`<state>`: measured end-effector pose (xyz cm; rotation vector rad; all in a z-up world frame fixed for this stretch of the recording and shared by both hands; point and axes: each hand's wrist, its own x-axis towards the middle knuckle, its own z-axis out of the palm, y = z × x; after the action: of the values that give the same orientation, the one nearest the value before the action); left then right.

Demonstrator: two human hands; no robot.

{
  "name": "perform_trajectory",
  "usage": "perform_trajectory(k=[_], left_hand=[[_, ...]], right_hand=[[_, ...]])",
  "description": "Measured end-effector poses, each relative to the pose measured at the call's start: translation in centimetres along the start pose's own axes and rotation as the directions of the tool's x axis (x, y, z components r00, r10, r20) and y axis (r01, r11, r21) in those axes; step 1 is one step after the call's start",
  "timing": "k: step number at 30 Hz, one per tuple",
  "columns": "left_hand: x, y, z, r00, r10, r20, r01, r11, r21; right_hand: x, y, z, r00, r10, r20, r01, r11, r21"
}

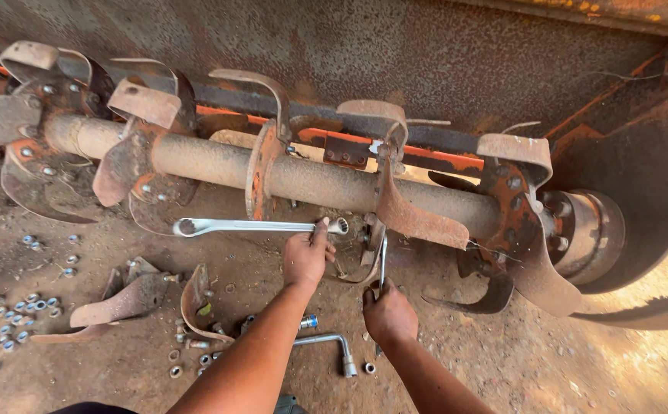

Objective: The person uses a cordless impact wrench and two manual wrenches to tighten bolts on a large, rusty auger shaft. They switch between the power tool and manual tools to secure the fasteners on the machinery.

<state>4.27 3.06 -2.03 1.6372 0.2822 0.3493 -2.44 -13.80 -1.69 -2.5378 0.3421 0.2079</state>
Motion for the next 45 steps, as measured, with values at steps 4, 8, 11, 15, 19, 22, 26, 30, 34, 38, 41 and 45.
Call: perform_trajectory(k=[4,8,11,15,19,22,26,30,34,38,41,45], left_hand=[[-1.7,2.2,-0.5,0.987,0.152,0.045,-0.156,0.981,0.115],[-3.6,4.3,-0.2,0.961,-0.203,0.189,0.092,0.877,0.472],[-4.9,3.8,0.5,0.951,0.197,0.237,-0.297,0.79,0.536],[-4.9,2.7,1.2,0.961,0.225,0.161,-0.271,0.882,0.385],[-4.9,2.3,1.7,0.985,0.011,0.171,-0.071,0.935,0.346],[-4.7,2.4,2.3,0.985,0.069,0.161,-0.119,0.937,0.327],[-5.2,1.5,1.7,0.984,0.072,0.165,-0.133,0.905,0.403],[-5.2,0.3,2.1,0.975,0.051,0.214,-0.151,0.864,0.481],[-3.6,0.8,3.1,0.975,-0.034,0.219,-0.097,0.821,0.562],[-3.9,0.3,3.6,0.975,-0.055,0.214,-0.075,0.829,0.555],[-3.7,-0.4,3.4,0.974,-0.018,0.225,-0.1,0.86,0.501],[-3.1,-0.6,3.2,0.961,0.114,0.252,-0.228,0.843,0.488]], right_hand=[[-0.4,0.1,-0.1,1.0,0.009,0.024,-0.008,1.0,-0.018],[-0.1,0.0,-0.3,1.0,-0.009,0.022,0.01,0.999,-0.036],[-0.3,0.5,0.0,1.0,-0.009,0.0,0.009,1.0,-0.02],[-0.3,0.1,-0.1,1.0,-0.009,-0.019,0.009,1.0,0.004],[-0.7,-0.5,-0.5,0.998,0.03,0.048,-0.029,1.0,-0.009],[-0.5,-0.8,-1.0,0.999,0.032,0.042,-0.032,0.999,-0.02],[-0.7,-1.0,-0.9,0.998,0.025,0.05,-0.024,0.999,-0.025],[-0.9,-0.3,-0.7,0.998,0.034,0.047,-0.033,0.999,-0.017],[-0.4,-0.7,-0.8,0.997,0.049,0.058,-0.049,0.999,0.011],[-0.3,-0.4,-0.8,0.996,0.043,0.078,-0.041,0.999,-0.017],[-0.3,-0.5,-0.6,0.997,0.042,0.067,-0.042,0.999,-0.012],[-0.3,-0.3,-0.7,0.996,0.044,0.079,-0.043,0.999,-0.019]])
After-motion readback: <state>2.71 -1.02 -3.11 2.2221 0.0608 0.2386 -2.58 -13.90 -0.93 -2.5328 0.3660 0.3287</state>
